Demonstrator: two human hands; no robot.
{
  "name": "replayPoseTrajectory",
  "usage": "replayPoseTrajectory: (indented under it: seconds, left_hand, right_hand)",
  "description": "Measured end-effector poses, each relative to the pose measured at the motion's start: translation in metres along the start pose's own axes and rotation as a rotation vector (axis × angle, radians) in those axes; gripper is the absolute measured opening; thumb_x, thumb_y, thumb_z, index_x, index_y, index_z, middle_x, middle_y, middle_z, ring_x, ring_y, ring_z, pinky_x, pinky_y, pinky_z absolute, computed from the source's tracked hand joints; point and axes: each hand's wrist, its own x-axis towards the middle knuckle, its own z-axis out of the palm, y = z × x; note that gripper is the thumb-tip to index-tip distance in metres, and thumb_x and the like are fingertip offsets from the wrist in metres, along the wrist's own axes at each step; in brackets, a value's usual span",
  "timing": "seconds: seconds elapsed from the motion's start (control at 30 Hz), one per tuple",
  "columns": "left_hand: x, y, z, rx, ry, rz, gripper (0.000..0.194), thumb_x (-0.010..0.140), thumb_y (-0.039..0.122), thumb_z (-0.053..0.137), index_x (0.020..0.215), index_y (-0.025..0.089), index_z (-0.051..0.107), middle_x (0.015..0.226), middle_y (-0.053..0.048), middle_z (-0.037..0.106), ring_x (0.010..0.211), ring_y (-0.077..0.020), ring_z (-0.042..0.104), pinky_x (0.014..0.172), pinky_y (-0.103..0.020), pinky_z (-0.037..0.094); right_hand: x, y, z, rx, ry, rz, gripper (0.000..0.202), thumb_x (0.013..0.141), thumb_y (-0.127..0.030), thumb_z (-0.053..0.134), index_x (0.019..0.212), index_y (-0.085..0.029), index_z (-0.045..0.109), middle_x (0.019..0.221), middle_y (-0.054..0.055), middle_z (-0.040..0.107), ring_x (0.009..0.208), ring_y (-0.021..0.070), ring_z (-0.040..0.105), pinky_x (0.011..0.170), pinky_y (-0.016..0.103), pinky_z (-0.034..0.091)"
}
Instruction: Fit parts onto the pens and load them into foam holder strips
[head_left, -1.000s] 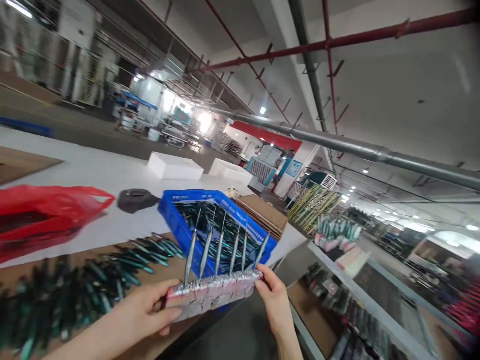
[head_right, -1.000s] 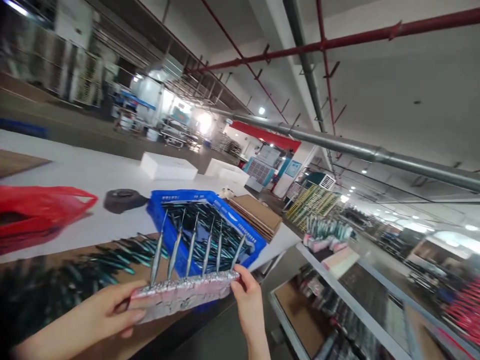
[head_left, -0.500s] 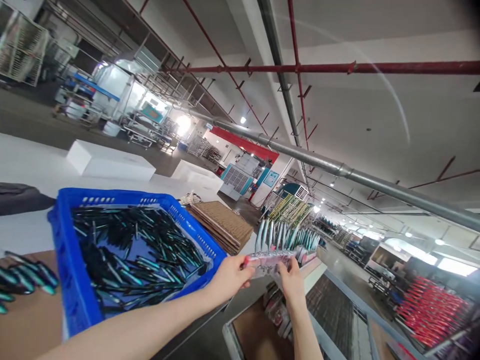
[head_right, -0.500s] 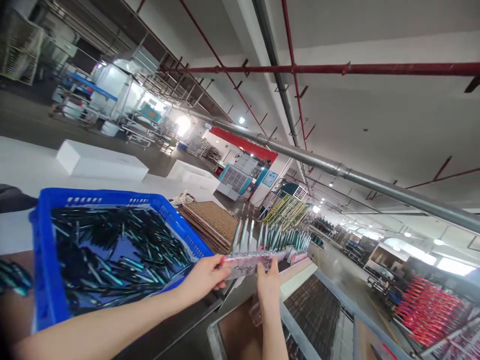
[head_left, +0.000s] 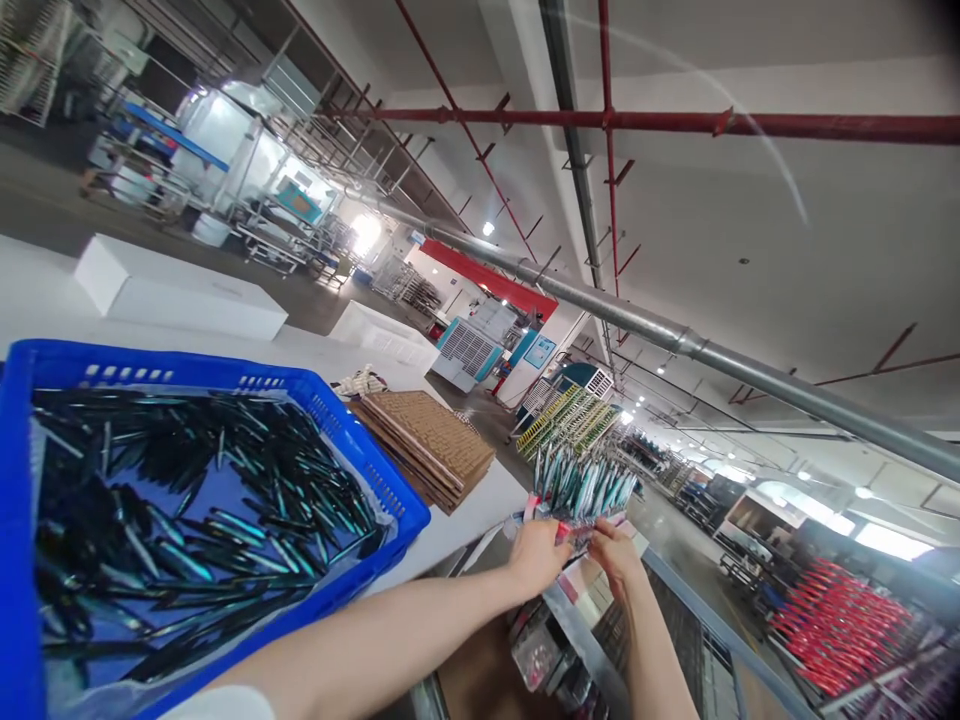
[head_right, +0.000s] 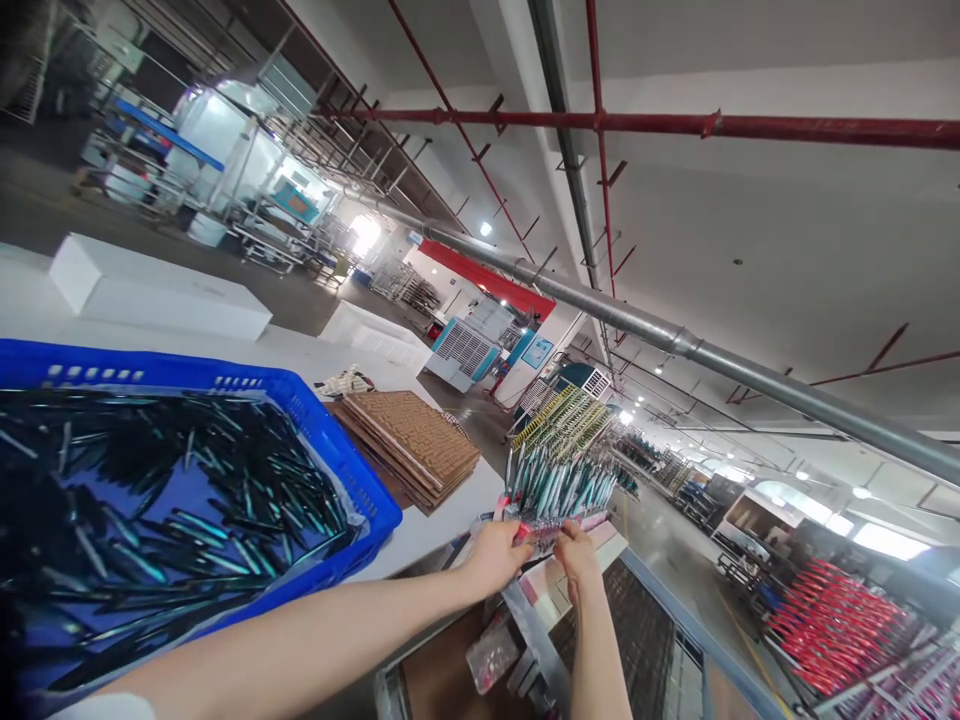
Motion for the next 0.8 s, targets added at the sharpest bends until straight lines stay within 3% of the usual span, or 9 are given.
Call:
replayPoseTrajectory:
  seconds: [0.4,0.8]
  left_hand:
    - [0.02,-0.002,0.024,0.128,-0.08,-0.026,0.031,0.075,0.035,0.05,0.095,0.015,0.063,0.095,-0.011,0.066,0.091,-0.0233,0.061,0.078,-0.029,0.045]
    - [0.036,0.007,0.026,0.247,-0.229,-0.052,0.036,0.074,0.027,0.051,0.101,0.006,0.063,0.1,-0.019,0.064,0.096,-0.0279,0.06,0.082,-0.032,0.047]
  right_hand:
    - [0.02,0.029,-0.003,0.178,-0.103,0.139,0.02,0.084,-0.033,0.054,0.081,-0.013,0.057,0.073,-0.001,0.058,0.062,0.0107,0.055,0.06,0.027,0.047]
    - [0.025,0.033,-0.001,0.045,-0.073,0.138,0.022,0.086,-0.034,0.052,0.08,-0.014,0.056,0.066,-0.003,0.054,0.05,0.0075,0.048,0.05,0.022,0.042]
